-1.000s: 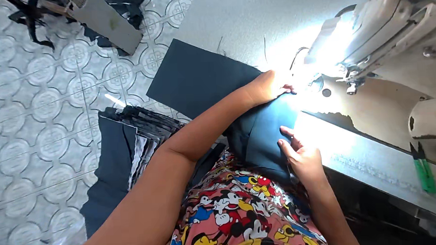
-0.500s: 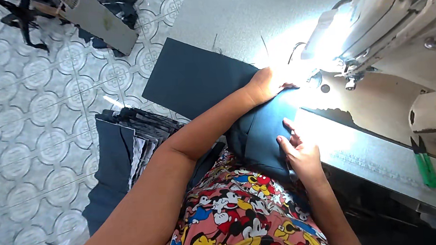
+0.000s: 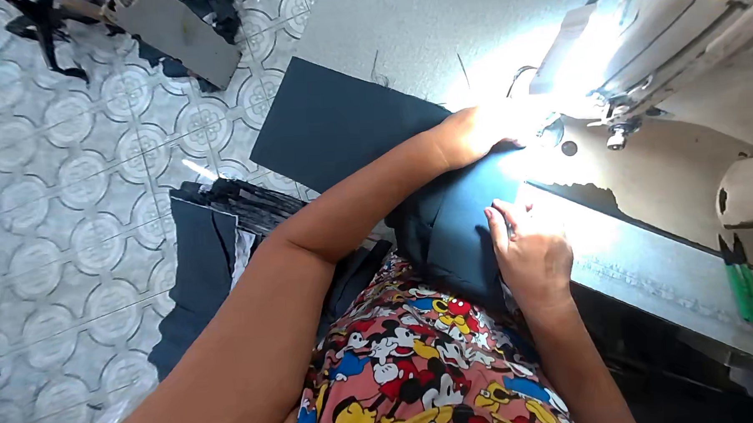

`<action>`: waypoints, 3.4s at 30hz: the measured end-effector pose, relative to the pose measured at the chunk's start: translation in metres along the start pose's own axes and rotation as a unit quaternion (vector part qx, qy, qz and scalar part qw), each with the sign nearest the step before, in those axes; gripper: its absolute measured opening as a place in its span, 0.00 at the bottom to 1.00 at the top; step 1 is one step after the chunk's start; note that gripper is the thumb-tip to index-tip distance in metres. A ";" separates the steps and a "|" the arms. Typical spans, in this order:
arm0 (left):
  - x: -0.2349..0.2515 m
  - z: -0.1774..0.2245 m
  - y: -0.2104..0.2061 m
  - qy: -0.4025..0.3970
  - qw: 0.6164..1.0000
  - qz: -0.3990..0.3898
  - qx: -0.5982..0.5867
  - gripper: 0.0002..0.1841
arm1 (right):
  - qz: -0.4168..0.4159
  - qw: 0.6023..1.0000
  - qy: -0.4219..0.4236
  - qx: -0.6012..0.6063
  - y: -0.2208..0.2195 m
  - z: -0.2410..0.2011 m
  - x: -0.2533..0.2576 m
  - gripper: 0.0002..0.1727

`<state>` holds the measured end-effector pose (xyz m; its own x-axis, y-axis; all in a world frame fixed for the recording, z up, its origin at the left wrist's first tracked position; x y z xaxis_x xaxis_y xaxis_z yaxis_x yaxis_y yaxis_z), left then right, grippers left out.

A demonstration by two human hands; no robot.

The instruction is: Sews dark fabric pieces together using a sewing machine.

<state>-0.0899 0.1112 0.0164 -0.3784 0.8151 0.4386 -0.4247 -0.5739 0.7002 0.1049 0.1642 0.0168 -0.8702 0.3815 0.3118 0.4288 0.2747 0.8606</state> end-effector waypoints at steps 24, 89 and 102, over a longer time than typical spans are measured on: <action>-0.086 0.051 -0.022 -0.022 0.981 0.087 0.170 0.14 | -0.002 0.996 0.049 -0.078 -0.012 -0.006 -0.023 0.22; -0.021 0.017 -0.044 -0.036 0.988 0.041 0.147 0.27 | 0.026 0.993 0.046 -0.104 -0.011 0.005 -0.010 0.22; -0.015 0.014 -0.045 -0.004 0.988 0.017 0.154 0.27 | 0.027 0.994 0.040 -0.098 -0.010 0.008 -0.005 0.22</action>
<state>-0.0530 0.1261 -0.0139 -0.3815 0.7971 0.4681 -0.1415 -0.5508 0.8225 0.1071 0.1670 0.0035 -0.8668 0.3171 0.3847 0.4275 0.0758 0.9008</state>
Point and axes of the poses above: each hand's wrist, its own x-axis towards the middle knuckle, its own y-axis out of the back of the hand, z = x × y, the point moved 4 cm from there along x, towards the middle knuckle, and after that the axes turned 12 degrees about z, right-handed, at the moved point
